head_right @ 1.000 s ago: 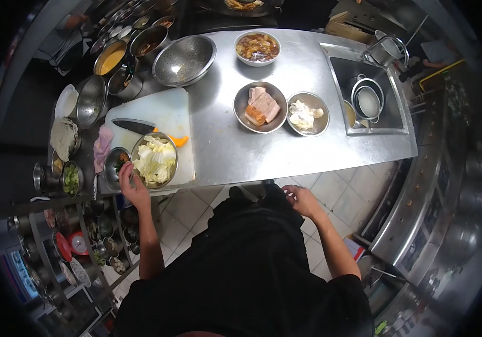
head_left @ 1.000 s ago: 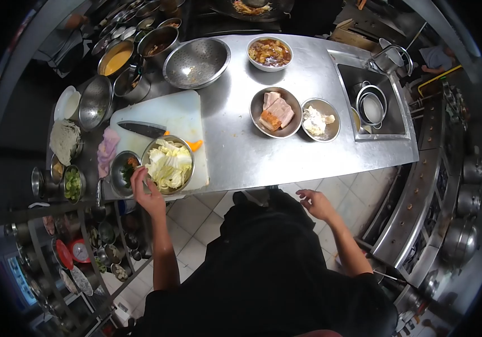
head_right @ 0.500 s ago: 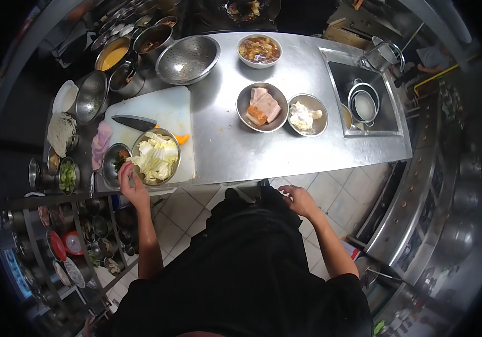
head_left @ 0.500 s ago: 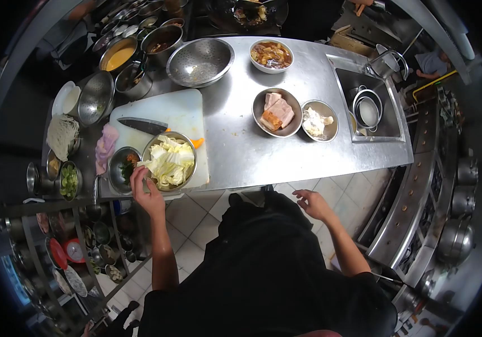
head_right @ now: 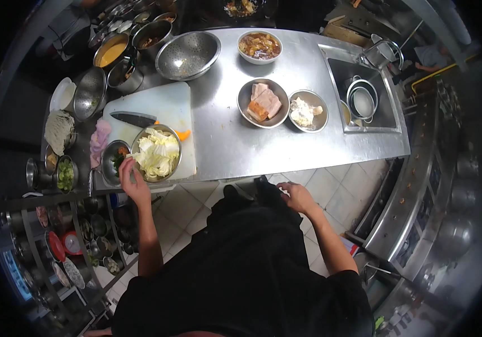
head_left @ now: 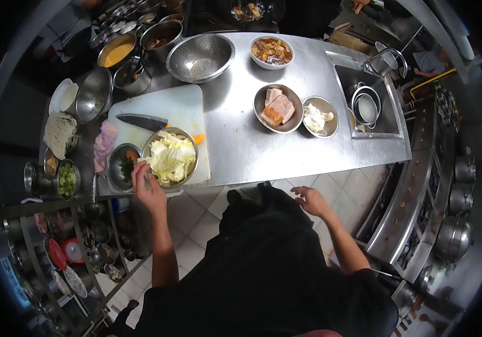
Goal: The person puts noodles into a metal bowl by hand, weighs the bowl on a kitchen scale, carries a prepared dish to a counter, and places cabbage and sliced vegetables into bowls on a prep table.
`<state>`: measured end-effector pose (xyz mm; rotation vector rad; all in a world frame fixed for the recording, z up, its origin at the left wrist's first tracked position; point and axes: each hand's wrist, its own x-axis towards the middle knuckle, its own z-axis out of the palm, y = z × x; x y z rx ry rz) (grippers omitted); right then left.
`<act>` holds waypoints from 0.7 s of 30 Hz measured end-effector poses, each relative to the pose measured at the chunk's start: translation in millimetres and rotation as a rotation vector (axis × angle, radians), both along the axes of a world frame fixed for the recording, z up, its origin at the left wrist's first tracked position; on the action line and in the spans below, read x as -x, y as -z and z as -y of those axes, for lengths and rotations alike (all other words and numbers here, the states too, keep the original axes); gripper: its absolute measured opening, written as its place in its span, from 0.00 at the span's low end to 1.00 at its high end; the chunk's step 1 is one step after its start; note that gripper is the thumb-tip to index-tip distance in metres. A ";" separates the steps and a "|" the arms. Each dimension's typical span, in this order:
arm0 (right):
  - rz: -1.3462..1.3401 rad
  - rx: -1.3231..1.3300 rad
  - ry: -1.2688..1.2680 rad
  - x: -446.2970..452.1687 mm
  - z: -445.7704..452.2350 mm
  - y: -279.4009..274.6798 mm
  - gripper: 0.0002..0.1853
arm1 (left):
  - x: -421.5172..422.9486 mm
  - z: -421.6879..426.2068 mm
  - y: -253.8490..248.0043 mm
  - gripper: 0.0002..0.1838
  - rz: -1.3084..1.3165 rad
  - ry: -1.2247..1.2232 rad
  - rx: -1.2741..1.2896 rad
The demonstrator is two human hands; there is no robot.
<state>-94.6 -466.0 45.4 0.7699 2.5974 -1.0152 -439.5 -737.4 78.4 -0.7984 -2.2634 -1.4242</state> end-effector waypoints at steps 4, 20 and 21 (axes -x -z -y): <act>0.003 0.005 0.011 2.4 1.1 -8.6 0.17 | 3.5 1.9 5.1 0.14 -0.017 -0.014 -0.005; -0.039 0.006 -0.018 12.7 0.4 -9.3 0.17 | 3.1 17.2 -4.8 0.12 -0.061 -0.052 -0.064; -0.033 0.006 -0.019 12.4 0.5 -9.6 0.17 | 3.3 17.4 -4.5 0.12 -0.065 -0.050 -0.065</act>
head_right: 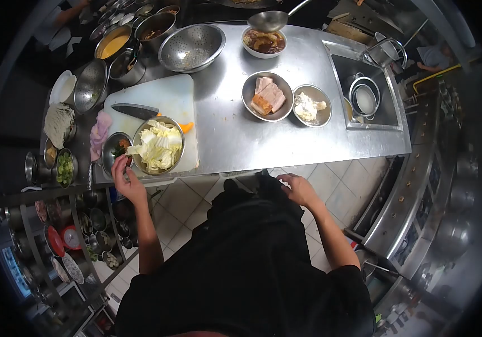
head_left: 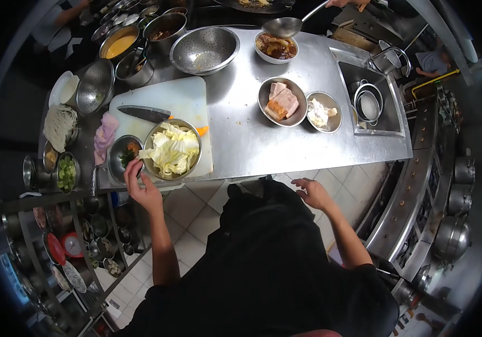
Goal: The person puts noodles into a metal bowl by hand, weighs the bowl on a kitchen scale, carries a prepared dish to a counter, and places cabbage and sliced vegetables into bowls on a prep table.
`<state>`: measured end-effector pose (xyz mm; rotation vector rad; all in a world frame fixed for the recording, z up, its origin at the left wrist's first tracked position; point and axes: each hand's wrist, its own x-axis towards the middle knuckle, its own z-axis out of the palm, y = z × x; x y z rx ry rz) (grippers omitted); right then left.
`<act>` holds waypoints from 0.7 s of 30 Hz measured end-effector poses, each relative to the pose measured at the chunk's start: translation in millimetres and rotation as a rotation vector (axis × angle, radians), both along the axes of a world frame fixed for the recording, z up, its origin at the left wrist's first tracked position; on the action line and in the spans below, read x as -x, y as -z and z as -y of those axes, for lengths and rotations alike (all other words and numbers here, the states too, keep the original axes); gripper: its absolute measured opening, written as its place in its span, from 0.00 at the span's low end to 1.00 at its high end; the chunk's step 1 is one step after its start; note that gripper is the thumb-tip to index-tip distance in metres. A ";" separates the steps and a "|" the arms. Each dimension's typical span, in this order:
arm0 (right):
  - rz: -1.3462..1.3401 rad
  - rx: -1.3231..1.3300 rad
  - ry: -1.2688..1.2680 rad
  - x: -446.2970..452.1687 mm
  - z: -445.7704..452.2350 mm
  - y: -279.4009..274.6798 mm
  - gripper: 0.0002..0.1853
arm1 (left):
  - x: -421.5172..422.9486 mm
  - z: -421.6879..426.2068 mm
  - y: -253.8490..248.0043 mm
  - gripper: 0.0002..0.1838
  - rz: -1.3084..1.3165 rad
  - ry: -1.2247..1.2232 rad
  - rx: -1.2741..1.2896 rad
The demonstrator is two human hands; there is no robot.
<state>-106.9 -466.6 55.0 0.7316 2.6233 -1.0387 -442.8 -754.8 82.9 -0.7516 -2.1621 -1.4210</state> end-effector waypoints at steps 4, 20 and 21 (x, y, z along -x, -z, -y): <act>0.006 0.000 0.006 -4.5 0.7 0.7 0.17 | -1.5 -1.4 1.7 0.11 0.007 0.004 -0.009; -0.044 0.019 0.005 -7.1 5.6 -11.0 0.18 | -6.6 -10.7 -5.8 0.11 -0.013 0.042 -0.087; -0.059 0.025 0.002 -6.7 5.1 -11.8 0.18 | -7.4 -12.2 -7.6 0.11 -0.017 0.042 -0.087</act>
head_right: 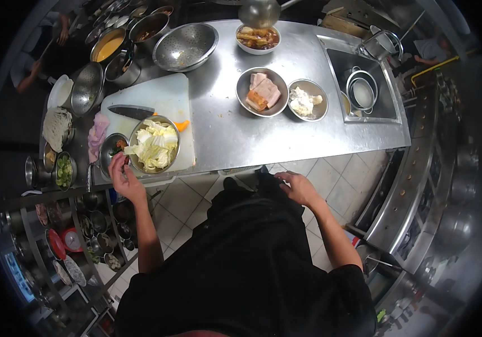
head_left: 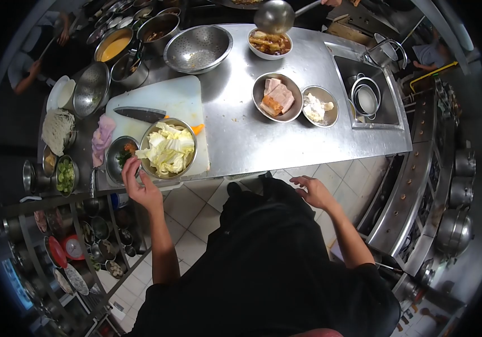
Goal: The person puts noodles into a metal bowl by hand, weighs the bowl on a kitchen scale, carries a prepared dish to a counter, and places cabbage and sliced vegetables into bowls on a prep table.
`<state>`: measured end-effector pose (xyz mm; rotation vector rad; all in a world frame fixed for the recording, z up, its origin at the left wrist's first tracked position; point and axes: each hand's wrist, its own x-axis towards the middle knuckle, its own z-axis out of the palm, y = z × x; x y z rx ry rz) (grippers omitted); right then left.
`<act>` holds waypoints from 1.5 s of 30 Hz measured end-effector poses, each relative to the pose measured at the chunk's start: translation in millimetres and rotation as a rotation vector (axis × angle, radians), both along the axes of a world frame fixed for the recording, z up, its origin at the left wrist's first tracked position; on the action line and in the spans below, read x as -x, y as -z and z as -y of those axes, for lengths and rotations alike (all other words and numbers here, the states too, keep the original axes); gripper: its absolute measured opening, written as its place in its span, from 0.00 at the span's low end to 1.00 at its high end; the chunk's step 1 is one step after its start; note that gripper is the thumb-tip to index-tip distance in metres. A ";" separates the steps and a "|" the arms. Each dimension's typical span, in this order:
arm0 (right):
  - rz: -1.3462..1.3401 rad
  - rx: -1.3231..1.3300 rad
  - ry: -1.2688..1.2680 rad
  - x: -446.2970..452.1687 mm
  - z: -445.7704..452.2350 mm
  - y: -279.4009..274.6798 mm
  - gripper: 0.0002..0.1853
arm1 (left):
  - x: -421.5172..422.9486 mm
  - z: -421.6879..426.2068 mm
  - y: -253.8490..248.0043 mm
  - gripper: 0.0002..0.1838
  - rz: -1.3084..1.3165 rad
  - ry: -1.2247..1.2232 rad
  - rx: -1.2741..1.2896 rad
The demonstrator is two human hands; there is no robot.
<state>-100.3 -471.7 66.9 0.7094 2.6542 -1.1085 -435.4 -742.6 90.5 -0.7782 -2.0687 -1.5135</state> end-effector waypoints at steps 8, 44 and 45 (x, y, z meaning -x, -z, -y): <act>-0.094 0.137 -0.023 17.4 -17.3 -21.9 0.17 | -11.3 -11.1 -17.0 0.10 -0.066 -0.015 0.034; -0.252 0.136 -0.168 25.8 -111.7 -33.7 0.17 | -77.8 -123.1 -22.9 0.14 0.568 0.446 -0.041; -0.260 0.126 -0.164 24.8 -112.4 -31.9 0.18 | -77.6 -125.5 -22.9 0.14 0.582 0.449 -0.033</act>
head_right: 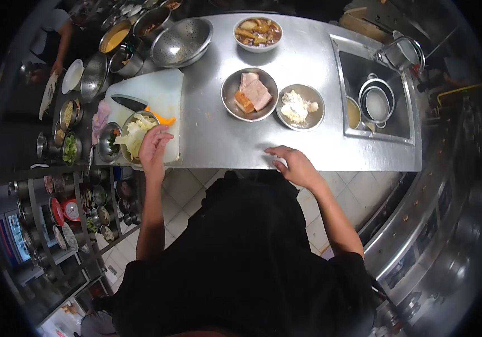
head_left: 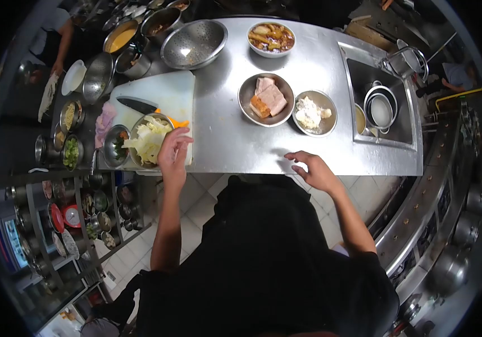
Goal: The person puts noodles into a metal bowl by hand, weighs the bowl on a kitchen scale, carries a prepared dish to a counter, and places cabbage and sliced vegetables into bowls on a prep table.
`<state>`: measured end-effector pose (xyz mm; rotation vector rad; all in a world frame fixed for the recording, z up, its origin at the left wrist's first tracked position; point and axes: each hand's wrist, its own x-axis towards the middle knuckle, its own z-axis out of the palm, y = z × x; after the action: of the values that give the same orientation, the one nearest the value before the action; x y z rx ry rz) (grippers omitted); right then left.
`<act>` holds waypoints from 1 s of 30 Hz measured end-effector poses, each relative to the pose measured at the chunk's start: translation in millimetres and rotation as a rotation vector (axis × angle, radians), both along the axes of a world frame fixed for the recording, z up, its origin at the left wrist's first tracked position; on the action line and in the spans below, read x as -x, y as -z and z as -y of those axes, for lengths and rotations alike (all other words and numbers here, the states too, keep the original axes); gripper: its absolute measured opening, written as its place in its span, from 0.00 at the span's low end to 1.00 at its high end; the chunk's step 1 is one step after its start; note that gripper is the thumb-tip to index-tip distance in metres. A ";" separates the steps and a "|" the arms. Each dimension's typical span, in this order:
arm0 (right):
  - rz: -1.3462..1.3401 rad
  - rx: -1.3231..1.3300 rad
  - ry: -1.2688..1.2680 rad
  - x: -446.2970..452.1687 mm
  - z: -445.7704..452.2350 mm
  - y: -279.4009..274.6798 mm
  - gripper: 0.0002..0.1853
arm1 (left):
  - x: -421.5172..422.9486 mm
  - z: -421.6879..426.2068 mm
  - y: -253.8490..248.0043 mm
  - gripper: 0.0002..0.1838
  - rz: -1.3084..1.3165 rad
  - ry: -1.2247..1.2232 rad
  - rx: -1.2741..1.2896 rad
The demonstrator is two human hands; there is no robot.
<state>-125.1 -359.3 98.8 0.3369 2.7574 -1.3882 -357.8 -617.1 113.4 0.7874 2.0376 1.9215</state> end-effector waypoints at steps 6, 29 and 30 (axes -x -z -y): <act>0.025 -0.012 0.021 -2.1 0.8 -4.1 0.17 | 1.1 -8.5 5.7 0.14 0.006 0.050 0.070; -0.026 -0.053 -0.041 11.8 -4.2 -14.6 0.17 | 1.3 -22.7 3.1 0.14 0.030 0.045 0.025; -0.034 -0.050 -0.038 11.7 -4.9 -14.2 0.17 | 2.8 -22.9 3.4 0.14 0.037 0.042 0.032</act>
<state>-136.8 -354.4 112.9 0.2636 2.8139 -1.3313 -360.5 -594.2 110.0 0.7743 2.0093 1.8620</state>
